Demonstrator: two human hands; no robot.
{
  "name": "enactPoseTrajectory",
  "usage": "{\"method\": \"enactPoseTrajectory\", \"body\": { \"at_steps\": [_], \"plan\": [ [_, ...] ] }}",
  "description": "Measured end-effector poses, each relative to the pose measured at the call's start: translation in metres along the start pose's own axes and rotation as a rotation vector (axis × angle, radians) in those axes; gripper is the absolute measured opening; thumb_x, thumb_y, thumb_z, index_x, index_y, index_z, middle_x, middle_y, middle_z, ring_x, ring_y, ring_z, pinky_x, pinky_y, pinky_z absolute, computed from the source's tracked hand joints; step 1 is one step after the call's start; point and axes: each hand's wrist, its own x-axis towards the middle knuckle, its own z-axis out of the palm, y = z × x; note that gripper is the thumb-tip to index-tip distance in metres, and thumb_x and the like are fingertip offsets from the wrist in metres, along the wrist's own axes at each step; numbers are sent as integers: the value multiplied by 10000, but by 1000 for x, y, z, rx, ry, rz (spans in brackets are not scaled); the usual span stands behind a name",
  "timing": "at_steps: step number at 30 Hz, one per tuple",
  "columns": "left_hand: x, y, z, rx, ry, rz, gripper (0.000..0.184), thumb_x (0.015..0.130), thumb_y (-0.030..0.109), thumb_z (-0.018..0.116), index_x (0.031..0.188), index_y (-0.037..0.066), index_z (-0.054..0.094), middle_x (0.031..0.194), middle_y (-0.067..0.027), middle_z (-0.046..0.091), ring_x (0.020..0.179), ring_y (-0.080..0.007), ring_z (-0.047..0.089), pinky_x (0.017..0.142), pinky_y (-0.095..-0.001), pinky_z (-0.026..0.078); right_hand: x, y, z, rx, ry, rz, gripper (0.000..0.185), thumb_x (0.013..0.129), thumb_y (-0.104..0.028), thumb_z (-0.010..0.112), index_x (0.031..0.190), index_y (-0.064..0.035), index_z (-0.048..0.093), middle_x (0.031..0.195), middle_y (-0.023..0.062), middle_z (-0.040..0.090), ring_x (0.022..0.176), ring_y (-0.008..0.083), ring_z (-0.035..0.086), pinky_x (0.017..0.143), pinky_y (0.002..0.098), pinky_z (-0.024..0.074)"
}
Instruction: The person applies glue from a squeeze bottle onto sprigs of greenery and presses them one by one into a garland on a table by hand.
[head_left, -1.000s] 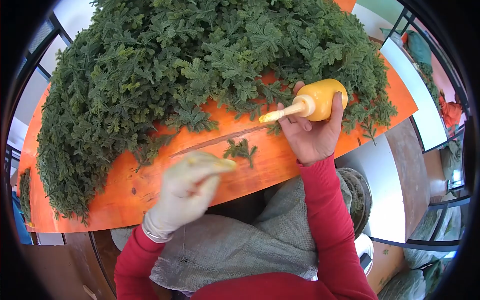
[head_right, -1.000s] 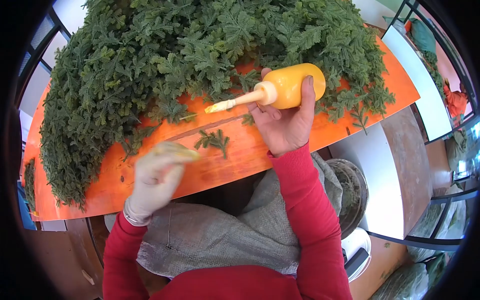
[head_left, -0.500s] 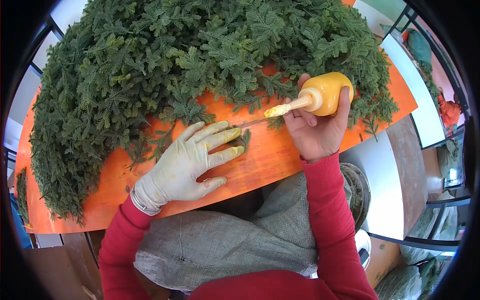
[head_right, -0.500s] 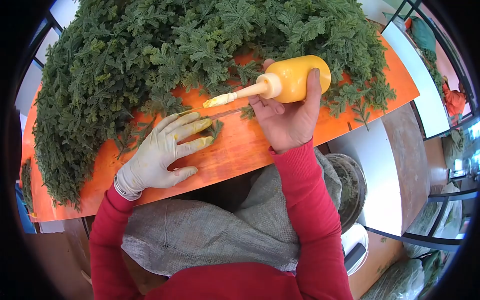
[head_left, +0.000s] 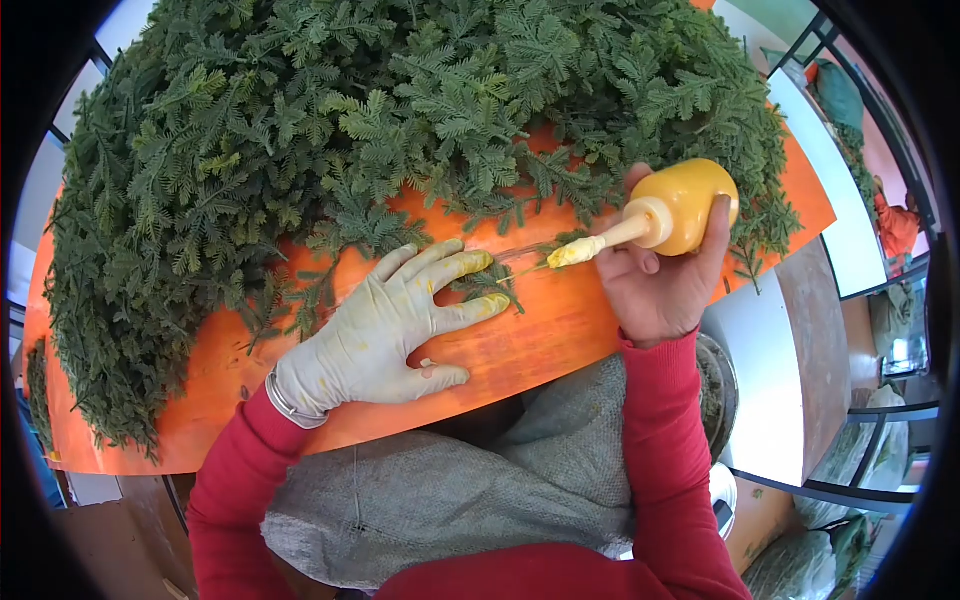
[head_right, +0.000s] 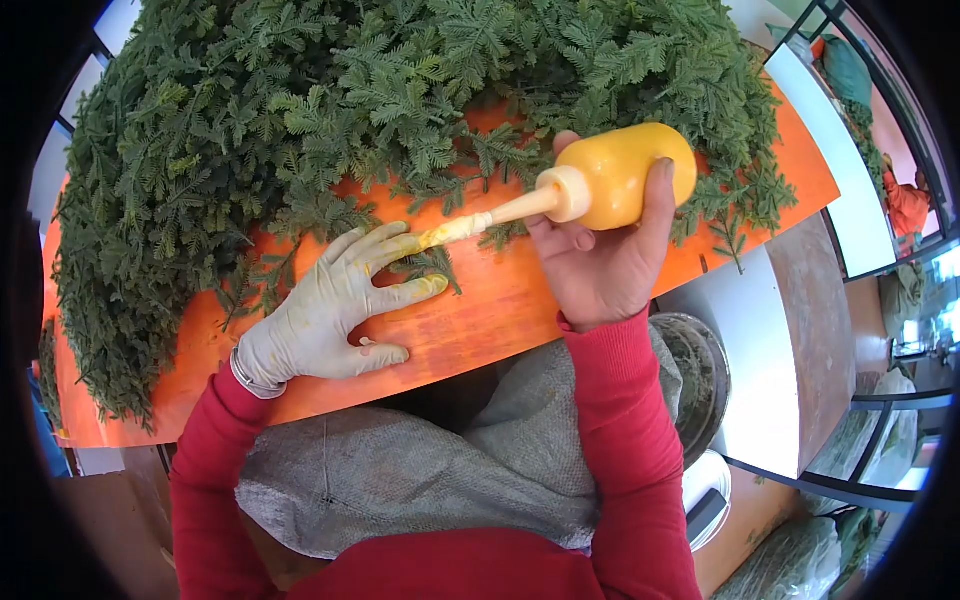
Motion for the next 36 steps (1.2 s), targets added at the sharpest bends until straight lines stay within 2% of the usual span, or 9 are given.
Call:
{"method": "enactPoseTrajectory", "body": {
  "at_steps": [3,9,12,15,18,24,30,33,36],
  "plan": [
    [-1,0,1,13,-1,-6,773,660,346,830,1386,256,578,1478,-183,440,1406,-417,373,1142,-595,287,-4,-7,-4,-88,43,-74,570,949,-557,596,1238,-71,528,1249,184,618,557,128,499,715,327,557],
    [-2,6,3,-17,19,-38,752,662,335,827,1369,231,591,1478,-184,435,1397,-434,373,1157,-572,282,-9,-9,-3,-247,112,-217,528,985,-519,557,1268,-74,524,1242,190,630,548,99,481,631,297,562],
    [-1,6,2,41,2,-21,847,661,348,827,1429,165,519,1491,-188,428,1409,-425,367,1169,-568,265,-8,-11,-7,-243,112,-207,519,989,-514,552,1267,-77,520,1229,199,633,549,102,481,632,301,562],
    [-3,5,3,-92,34,-115,961,669,379,825,1486,86,411,1504,-189,422,1428,-406,358,1180,-576,238,-10,-11,-8,-297,119,-256,512,990,-507,554,1271,-80,515,1225,206,632,556,106,492,633,296,561],
    [-7,3,5,-90,63,-111,1026,682,406,820,1505,28,339,1512,-181,424,1443,-388,350,1186,-580,222,-13,-13,-11,-309,104,-283,506,989,-499,561,1275,-85,510,1223,207,631,561,112,504,623,287,558],
    [-7,-1,4,-24,6,-55,971,694,424,811,1502,96,382,1518,-170,418,1442,-393,347,1185,-596,214,-13,-13,-11,-350,150,-293,484,978,-513,568,1230,-101,533,1183,209,661,565,102,498,612,261,518],
    [-5,5,0,25,-50,-67,910,683,420,802,1476,140,455,1517,-171,406,1437,-400,349,1175,-610,231,-14,-16,-13,-312,147,-304,487,984,-505,560,1255,-102,527,1188,217,655,548,108,481,685,305,568],
    [-4,6,-1,44,-45,-34,876,676,426,797,1452,153,496,1498,-170,419,1424,-423,352,1166,-610,252,-16,-16,-14,-310,129,-318,463,987,-482,568,1261,-110,552,1221,226,647,548,113,505,603,255,541],
    [-6,6,1,82,-4,-23,846,679,433,790,1421,123,531,1468,-165,442,1409,-436,358,1151,-609,279,-17,-17,-14,-293,135,-319,458,989,-479,565,1261,-111,557,1220,223,648,553,113,510,596,240,525]
  ]
}}
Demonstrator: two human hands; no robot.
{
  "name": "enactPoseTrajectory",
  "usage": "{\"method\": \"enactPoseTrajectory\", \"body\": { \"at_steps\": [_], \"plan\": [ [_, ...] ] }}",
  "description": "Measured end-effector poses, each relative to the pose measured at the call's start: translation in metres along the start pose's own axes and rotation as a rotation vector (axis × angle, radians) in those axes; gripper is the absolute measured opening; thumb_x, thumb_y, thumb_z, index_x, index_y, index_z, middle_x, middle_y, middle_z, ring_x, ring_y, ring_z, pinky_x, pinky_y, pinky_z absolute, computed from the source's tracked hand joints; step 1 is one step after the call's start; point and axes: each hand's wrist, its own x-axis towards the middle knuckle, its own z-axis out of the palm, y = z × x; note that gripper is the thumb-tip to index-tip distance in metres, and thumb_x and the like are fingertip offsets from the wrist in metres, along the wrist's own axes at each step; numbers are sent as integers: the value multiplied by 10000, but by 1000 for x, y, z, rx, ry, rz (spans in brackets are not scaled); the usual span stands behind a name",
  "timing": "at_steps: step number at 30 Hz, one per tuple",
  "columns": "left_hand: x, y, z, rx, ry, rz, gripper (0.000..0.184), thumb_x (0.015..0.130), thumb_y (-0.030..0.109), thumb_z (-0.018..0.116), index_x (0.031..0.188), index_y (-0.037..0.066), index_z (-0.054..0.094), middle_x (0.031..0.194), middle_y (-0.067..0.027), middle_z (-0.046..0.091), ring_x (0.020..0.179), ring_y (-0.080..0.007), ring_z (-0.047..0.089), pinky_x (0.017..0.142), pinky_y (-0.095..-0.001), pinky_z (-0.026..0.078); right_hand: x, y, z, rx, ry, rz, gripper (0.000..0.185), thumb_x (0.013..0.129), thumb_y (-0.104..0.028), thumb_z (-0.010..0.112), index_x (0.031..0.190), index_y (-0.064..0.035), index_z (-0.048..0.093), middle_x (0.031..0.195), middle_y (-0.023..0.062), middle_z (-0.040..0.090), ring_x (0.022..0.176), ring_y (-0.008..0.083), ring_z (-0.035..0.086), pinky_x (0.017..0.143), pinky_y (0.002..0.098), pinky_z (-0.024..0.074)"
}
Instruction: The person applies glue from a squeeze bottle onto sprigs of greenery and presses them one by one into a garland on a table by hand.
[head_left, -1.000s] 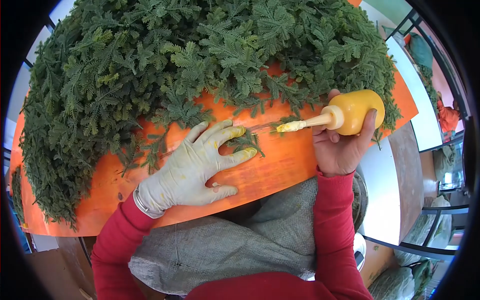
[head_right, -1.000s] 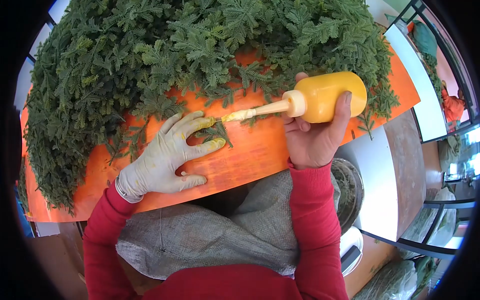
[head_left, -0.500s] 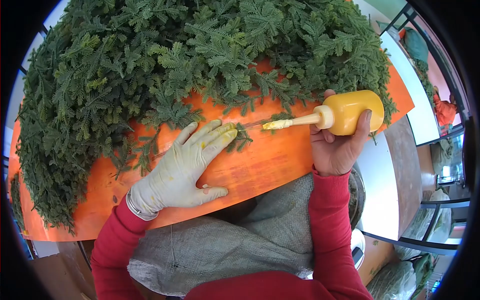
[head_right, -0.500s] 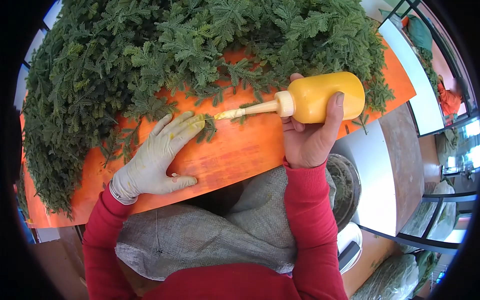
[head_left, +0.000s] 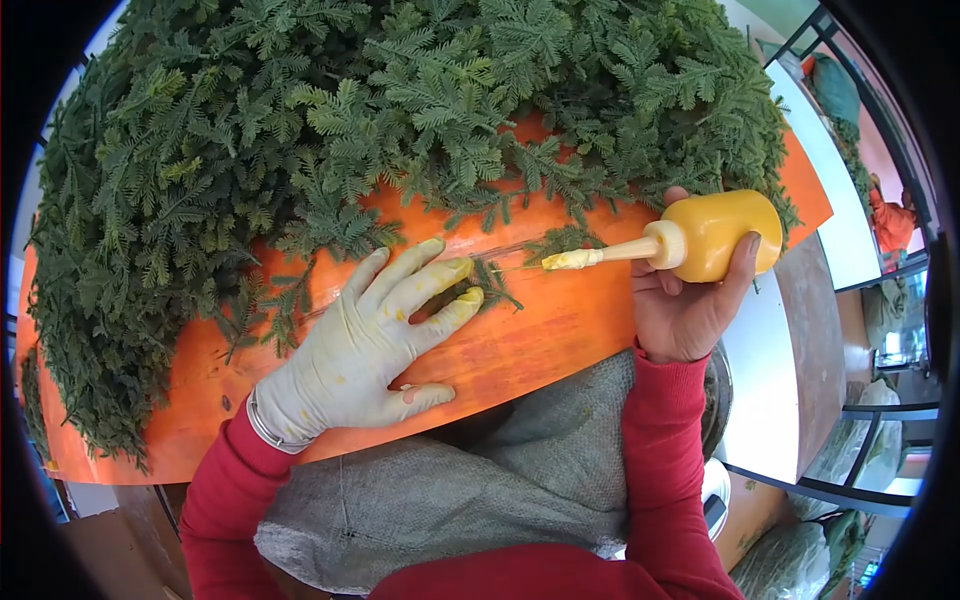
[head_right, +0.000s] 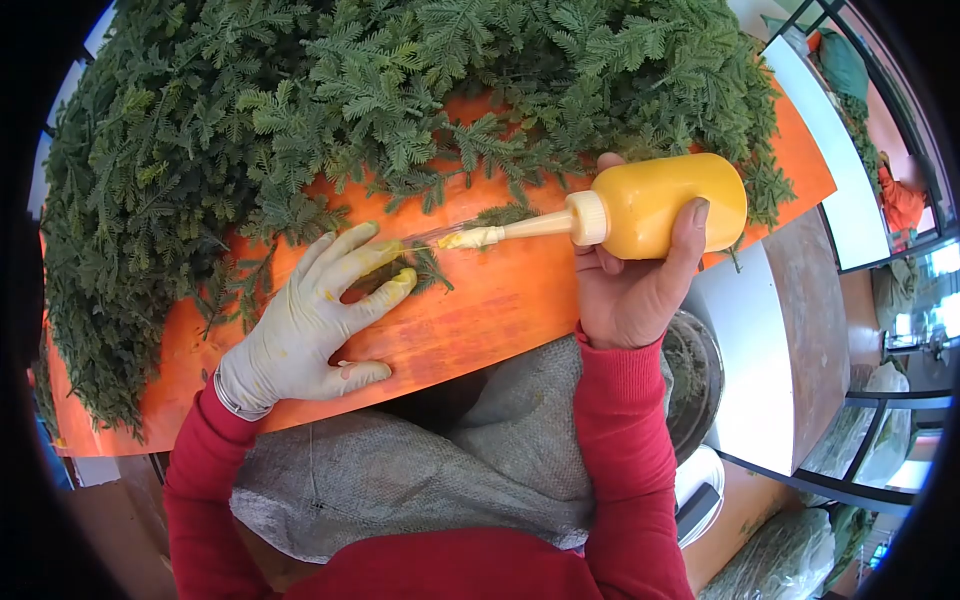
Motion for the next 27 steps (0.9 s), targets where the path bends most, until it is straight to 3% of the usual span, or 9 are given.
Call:
{"method": "enactPoseTrajectory", "body": {
  "at_steps": [6,18,27],
  "plan": [
    [1,1,-1,19,-42,25,809,692,387,798,1394,77,542,1421,-154,478,1382,-397,401,1132,-576,332,1,-1,-2,23,-26,7,453,989,-472,567,1264,-113,560,1209,216,657,569,113,518,571,228,499],
    [-1,-1,3,-252,56,-61,816,661,277,843,1388,75,532,1384,-156,521,1326,-383,473,1112,-531,369,-5,-7,-13,25,-7,33,503,979,-481,584,1315,-113,515,1233,193,632,583,112,528,532,217,483],
    [1,-7,4,-308,46,7,754,653,261,838,1342,89,584,1361,-141,511,1300,-370,482,1099,-511,371,-4,-6,-15,64,-22,53,524,974,-481,591,1339,-119,492,1266,197,606,602,122,543,521,213,482]
  ]
}}
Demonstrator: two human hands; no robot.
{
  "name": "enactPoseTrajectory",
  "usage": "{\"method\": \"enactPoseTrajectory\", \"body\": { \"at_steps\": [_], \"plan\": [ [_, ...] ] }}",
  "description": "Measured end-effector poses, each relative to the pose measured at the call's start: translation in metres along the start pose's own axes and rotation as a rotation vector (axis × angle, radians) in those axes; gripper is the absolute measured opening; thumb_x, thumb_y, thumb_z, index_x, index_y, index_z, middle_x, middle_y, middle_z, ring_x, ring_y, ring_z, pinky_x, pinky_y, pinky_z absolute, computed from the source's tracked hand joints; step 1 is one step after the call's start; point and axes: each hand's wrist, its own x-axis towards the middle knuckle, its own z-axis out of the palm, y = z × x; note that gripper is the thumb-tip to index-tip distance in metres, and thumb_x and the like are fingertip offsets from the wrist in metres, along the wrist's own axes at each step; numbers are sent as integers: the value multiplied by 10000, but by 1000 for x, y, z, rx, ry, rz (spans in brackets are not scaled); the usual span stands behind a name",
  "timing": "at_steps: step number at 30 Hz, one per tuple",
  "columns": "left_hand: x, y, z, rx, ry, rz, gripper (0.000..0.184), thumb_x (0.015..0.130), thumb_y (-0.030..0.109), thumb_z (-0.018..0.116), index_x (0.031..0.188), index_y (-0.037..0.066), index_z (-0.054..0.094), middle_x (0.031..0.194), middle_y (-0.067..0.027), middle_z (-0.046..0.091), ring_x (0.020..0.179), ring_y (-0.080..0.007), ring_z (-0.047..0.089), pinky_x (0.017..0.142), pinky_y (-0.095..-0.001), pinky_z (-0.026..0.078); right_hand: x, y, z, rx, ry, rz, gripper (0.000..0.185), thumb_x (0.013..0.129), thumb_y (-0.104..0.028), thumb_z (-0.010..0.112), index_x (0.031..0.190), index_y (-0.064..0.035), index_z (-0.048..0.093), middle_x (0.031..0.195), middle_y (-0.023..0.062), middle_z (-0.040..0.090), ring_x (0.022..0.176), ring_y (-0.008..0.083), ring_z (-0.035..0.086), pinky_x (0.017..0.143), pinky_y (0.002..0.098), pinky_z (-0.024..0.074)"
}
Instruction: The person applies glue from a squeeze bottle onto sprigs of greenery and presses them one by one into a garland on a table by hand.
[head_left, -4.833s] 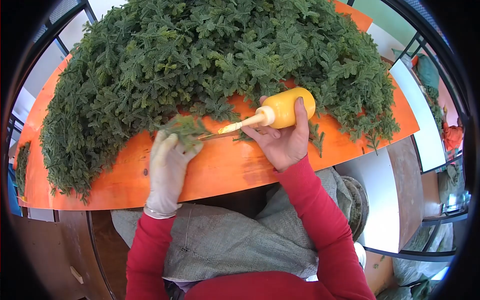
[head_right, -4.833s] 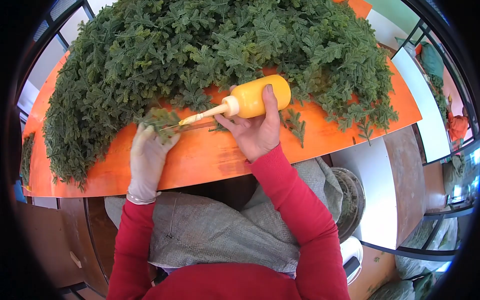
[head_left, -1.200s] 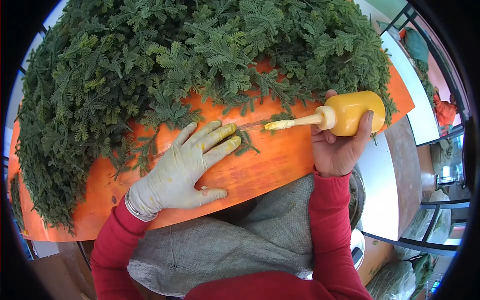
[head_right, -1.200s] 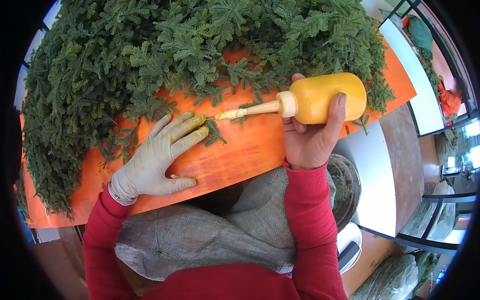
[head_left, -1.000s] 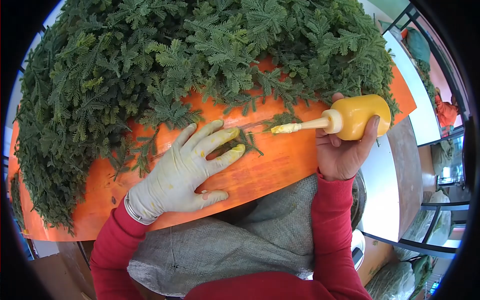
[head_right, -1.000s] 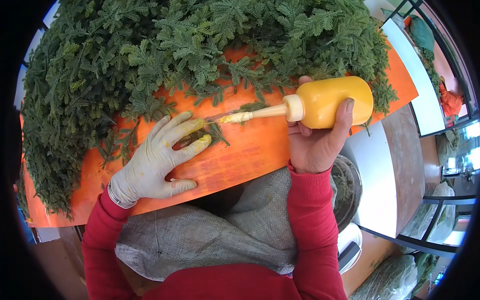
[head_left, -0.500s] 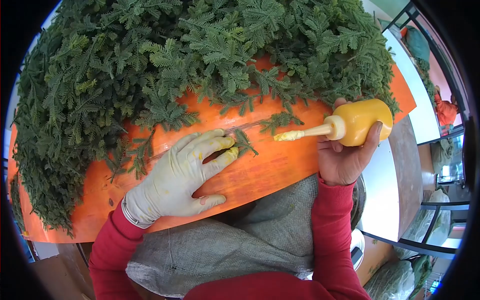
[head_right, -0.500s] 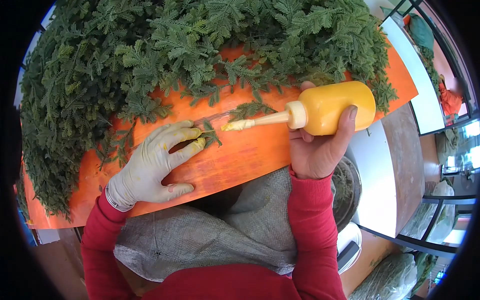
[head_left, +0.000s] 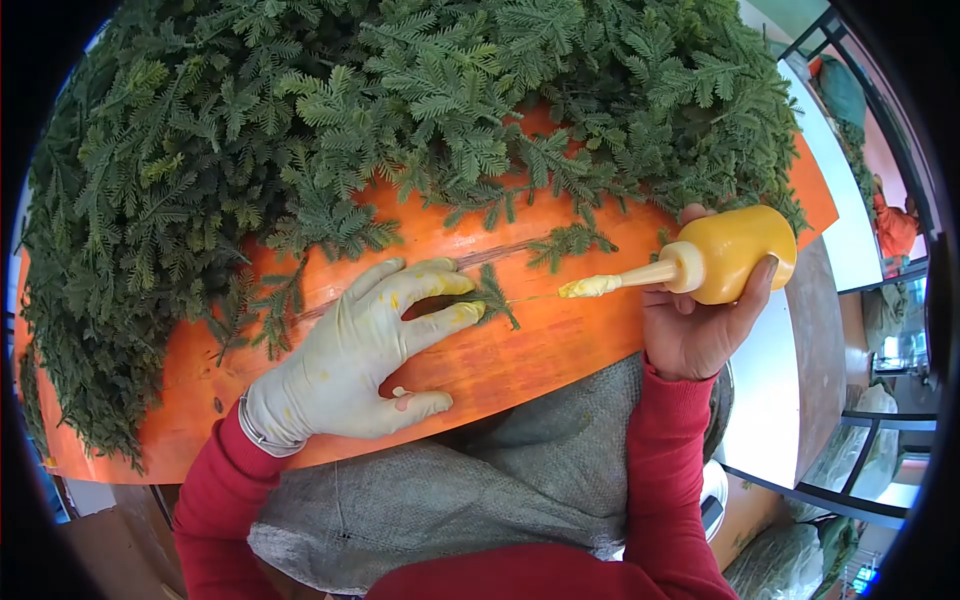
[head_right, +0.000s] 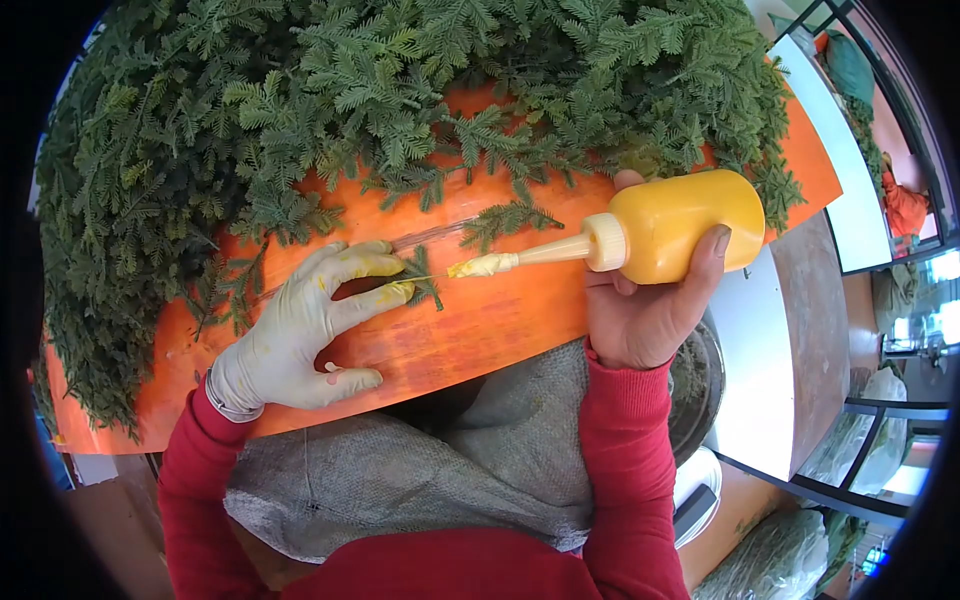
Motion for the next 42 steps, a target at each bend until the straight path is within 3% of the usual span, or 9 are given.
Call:
{"method": "enactPoseTrajectory", "body": {
  "at_steps": [6,11,16,20,24,28,31,37,42],
  "plan": [
    [2,5,1,89,-57,-25,772,632,296,845,1340,120,595,1408,-157,492,1332,-381,458,1115,-545,340,-2,0,1,-39,-18,-15,528,968,-486,599,1342,-131,483,1228,184,609,592,121,533,510,204,470],
    [3,8,3,106,-58,-32,808,623,320,854,1361,130,585,1423,-174,479,1340,-397,447,1127,-556,319,-10,0,-9,-136,-54,-121,598,996,-508,526,1362,-39,459,1236,177,612,908,210,636,674,285,553],
    [3,10,5,99,-39,-28,826,614,327,859,1367,129,585,1400,-184,477,1329,-415,442,1120,-545,330,-14,7,-4,-248,98,-240,650,984,-522,544,1382,-21,433,1273,233,589,607,130,555,545,232,506],
    [3,9,7,82,-11,-21,820,615,323,858,1363,124,588,1372,-183,486,1317,-410,450,1106,-539,343,-15,17,8,-337,172,-320,646,988,-518,535,1388,-22,432,1267,251,593,637,133,575,612,267,543],
    [4,11,5,91,-29,-25,821,632,305,852,1382,135,564,1386,-185,488,1332,-408,446,1125,-544,327,-16,9,-7,-420,14,-281,645,951,-494,602,1397,-58,437,1287,155,565,1187,322,582,934,444,534],
    [2,14,1,47,-31,-51,852,652,282,844,1418,121,509,1419,-175,485,1367,-404,427,1160,-569,280,-15,8,-1,-333,93,-250,653,982,-530,543,1407,-48,423,1266,245,597,676,130,592,647,262,550],
    [-2,9,2,-62,13,-98,870,658,278,842,1431,101,485,1429,-166,487,1379,-400,420,1171,-585,257,-14,6,3,-296,108,-229,625,983,-525,546,1401,-73,437,1257,237,606,632,120,574,610,241,536],
    [3,10,-1,40,-63,-59,874,646,284,848,1427,101,501,1419,-163,493,1366,-393,432,1162,-578,270,-15,5,2,-268,101,-255,581,989,-502,547,1395,-99,446,1254,239,604,622,129,573,567,227,527],
    [4,8,1,63,-80,-47,848,649,311,846,1415,125,532,1419,-166,489,1355,-399,434,1144,-569,296,-14,11,-3,-406,47,-372,605,990,-483,544,1408,-63,424,1278,220,580,972,246,659,752,322,582]
  ]
}}
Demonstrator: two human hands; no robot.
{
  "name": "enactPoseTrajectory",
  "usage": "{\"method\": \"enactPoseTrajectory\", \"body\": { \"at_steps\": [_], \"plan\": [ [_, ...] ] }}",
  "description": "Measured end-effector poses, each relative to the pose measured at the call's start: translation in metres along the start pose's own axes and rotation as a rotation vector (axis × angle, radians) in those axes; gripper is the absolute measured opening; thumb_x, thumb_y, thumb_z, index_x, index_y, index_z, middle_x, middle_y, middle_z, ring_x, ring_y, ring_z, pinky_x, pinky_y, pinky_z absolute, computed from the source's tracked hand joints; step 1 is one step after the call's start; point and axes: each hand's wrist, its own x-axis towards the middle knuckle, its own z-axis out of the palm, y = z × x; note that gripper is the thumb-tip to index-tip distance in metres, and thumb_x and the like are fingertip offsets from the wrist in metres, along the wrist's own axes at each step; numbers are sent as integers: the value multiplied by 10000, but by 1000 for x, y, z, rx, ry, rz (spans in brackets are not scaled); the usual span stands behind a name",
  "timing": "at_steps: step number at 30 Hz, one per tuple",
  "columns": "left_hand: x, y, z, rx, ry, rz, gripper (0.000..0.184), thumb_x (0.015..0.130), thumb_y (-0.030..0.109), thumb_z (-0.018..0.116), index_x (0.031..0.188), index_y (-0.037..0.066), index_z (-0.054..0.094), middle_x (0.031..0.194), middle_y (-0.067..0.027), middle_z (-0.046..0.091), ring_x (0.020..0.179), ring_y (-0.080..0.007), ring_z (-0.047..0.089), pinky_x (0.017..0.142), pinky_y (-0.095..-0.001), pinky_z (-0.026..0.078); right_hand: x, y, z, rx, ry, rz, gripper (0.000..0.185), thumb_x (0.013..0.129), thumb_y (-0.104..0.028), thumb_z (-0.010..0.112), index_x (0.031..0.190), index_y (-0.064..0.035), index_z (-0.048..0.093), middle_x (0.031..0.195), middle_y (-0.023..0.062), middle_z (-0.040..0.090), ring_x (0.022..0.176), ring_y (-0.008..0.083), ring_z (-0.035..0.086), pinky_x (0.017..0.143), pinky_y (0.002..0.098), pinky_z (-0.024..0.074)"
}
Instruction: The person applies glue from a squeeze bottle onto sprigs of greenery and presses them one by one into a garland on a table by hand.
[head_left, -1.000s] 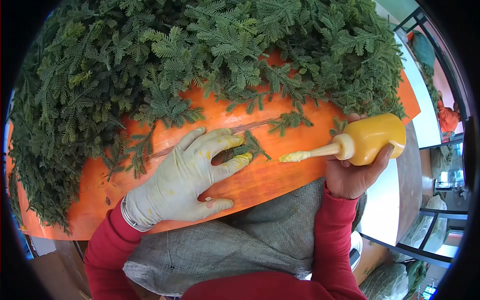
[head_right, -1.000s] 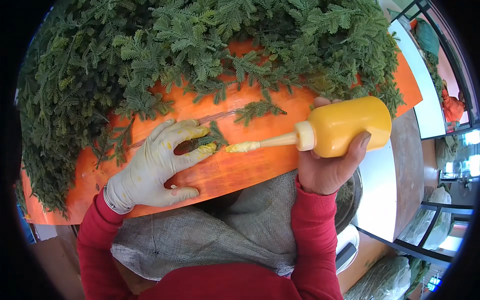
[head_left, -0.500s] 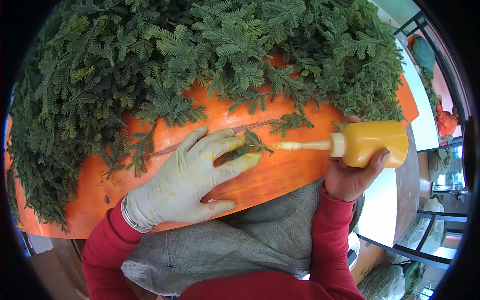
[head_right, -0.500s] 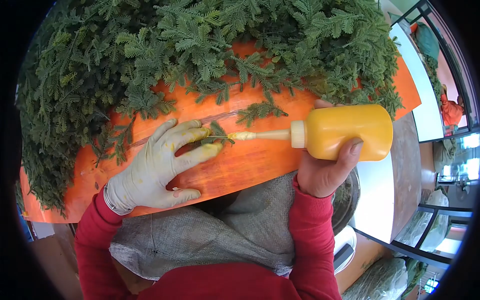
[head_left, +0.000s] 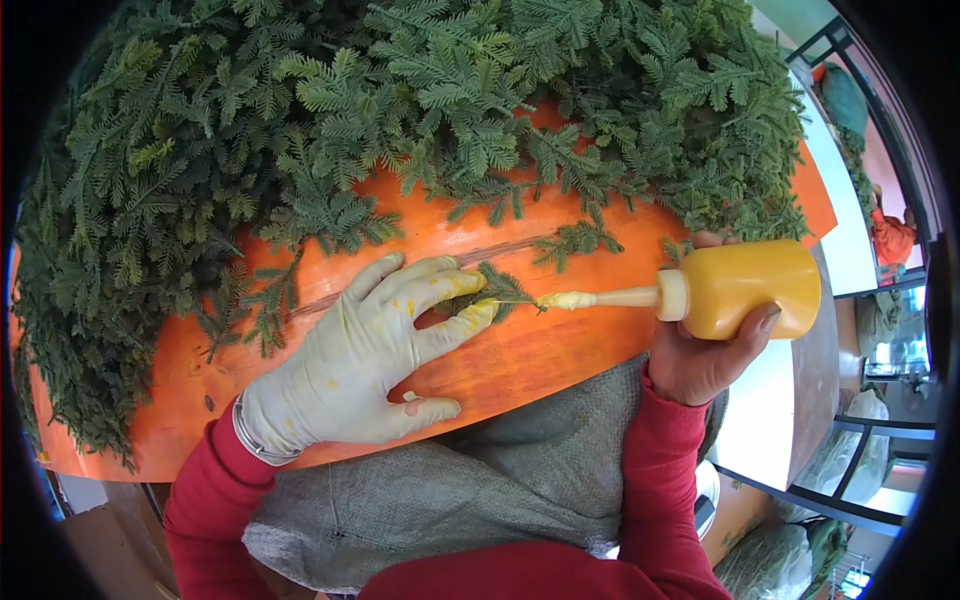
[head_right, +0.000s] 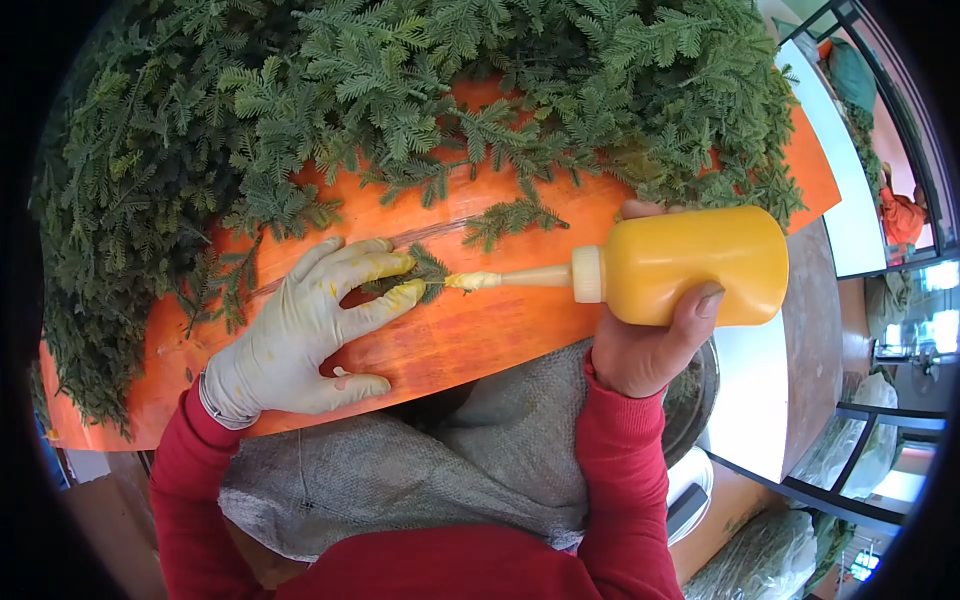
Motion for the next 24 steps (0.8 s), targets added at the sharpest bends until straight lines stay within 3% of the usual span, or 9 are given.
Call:
{"method": "enactPoseTrajectory", "body": {
  "at_steps": [3,7,24],
  "plan": [
    [0,2,-1,11,-13,-4,841,660,326,839,1417,131,531,1426,-167,482,1361,-405,428,1141,-569,299,-3,2,-6,17,-123,-42,632,986,-477,547,1422,-42,407,1312,186,554,1198,331,577,936,412,536],
    [0,5,-2,20,-20,-7,829,666,329,835,1415,142,532,1444,-160,470,1376,-400,415,1137,-583,299,-5,0,-11,-77,-236,-42,646,978,-473,555,1433,-42,397,1324,158,542,1213,349,558,1013,447,483],
    [-3,-4,-8,79,-113,-2,843,656,449,832,1419,236,543,1520,-138,419,1415,-389,380,1144,-643,244,8,3,-3,-154,-356,14,653,978,-470,524,1430,-19,388,1338,173,514,1169,358,591,1018,470,454]
  ]
}}
